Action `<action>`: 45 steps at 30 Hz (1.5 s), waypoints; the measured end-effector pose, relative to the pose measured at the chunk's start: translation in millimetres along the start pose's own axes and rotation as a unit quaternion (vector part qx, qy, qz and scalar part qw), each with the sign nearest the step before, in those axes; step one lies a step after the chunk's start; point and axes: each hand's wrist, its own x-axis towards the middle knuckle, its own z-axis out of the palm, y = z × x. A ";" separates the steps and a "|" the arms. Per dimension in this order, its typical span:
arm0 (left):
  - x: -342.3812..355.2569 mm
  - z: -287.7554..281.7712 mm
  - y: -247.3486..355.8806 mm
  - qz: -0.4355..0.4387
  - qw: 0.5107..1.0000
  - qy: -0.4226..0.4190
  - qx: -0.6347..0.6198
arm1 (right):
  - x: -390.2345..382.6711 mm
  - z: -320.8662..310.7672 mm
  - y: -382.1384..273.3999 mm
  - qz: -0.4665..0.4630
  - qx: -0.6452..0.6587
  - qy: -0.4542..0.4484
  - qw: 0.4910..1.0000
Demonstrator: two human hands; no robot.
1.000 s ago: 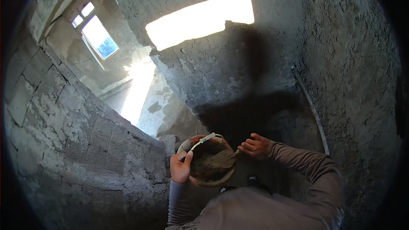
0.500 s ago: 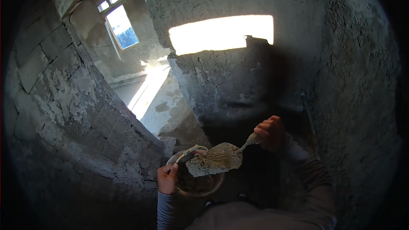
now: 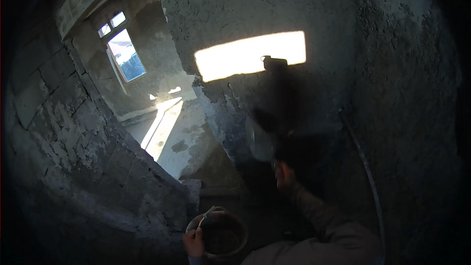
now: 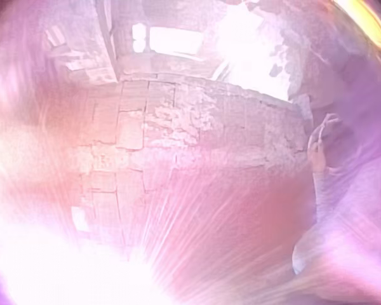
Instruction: The person mixes cement in a bucket using a trowel, carries the bucket into another room, and applies the cement onto a wall using the trowel.
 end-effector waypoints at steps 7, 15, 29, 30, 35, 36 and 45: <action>-6.8 -27.8 -23.7 0.014 0.999 -0.010 0.032 | -233.0 3.8 121.8 0.383 -0.129 0.077 0.911; -7.8 -34.2 -26.5 -0.044 0.989 -0.036 0.137 | -237.6 -84.8 65.2 0.279 -0.187 -0.089 0.938; -1.2 28.1 43.2 0.016 0.996 -0.086 -0.015 | -76.5 63.9 -101.7 -0.284 -0.363 -0.519 0.720; -1.5 32.3 43.3 0.012 0.996 -0.092 -0.017 | -80.9 67.3 -103.3 -0.278 -0.365 -0.522 0.719; 9.9 55.4 56.0 0.031 0.994 -0.103 0.013 | -74.2 48.5 -107.4 -0.237 -0.303 -0.625 0.680; 12.6 59.0 57.3 0.041 0.993 -0.109 0.020 | -70.9 40.8 -108.3 -0.210 -0.290 -0.623 0.695; 20.9 77.3 69.9 0.039 0.983 -0.178 0.028 | -51.6 -1.0 -83.1 -0.080 -0.220 -0.634 0.737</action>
